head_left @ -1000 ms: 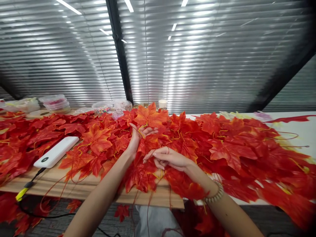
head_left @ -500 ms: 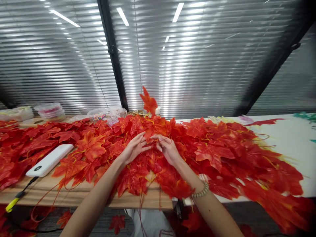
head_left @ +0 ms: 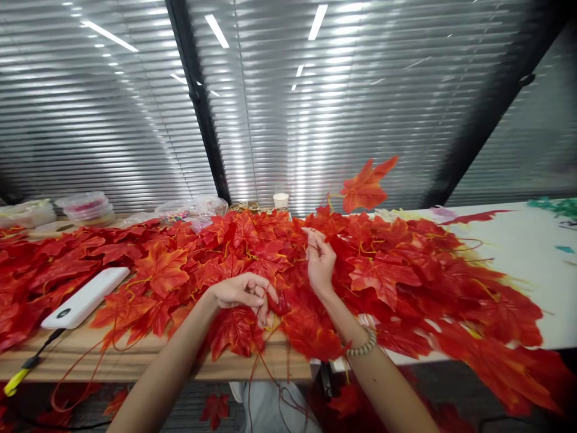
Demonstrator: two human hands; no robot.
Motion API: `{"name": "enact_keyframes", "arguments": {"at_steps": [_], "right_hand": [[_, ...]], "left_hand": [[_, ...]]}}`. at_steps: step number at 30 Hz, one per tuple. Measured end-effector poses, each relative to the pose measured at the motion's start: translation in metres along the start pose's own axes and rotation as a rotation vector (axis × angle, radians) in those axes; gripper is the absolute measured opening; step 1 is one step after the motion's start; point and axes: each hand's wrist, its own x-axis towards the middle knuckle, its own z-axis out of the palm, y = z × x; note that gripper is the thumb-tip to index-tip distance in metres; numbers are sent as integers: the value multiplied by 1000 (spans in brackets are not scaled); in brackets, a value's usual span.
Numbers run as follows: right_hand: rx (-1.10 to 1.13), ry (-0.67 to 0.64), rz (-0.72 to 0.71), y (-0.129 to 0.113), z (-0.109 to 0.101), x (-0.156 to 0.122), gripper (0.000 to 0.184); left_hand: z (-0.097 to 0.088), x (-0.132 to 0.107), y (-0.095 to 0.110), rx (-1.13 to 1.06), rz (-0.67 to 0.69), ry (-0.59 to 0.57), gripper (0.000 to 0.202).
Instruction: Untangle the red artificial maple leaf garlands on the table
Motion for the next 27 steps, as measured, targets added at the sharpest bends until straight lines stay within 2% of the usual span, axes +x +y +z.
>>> {"name": "enact_keyframes", "arguments": {"at_steps": [3, 5, 8, 11, 14, 18, 23, 27], "right_hand": [[10, 89, -20, 1, -3, 2, 35], [56, 134, -16, 1, -4, 3, 36], [115, 192, 43, -2, -4, 4, 34], [139, 194, 40, -7, 1, 0, 25], [129, 74, -18, -11, 8, -11, 19], [86, -165, -109, -15, 14, -25, 16], [-4, -369, -159, -12, 18, -31, 23], [-18, -452, -198, -6, 21, -33, 27]], "left_hand": [[-1, -5, 1, 24, -96, -64, 29], [-2, -8, 2, 34, -128, -42, 27], [-3, -7, 3, 24, -60, 98, 26], [-5, -2, 1, -13, 122, 318, 29], [-10, 4, -1, -86, 288, 520, 30], [-16, 8, -4, -126, 378, 652, 27], [-14, 10, -4, -4, 291, 647, 22], [-10, 13, -5, 54, 236, 616, 23]]}}
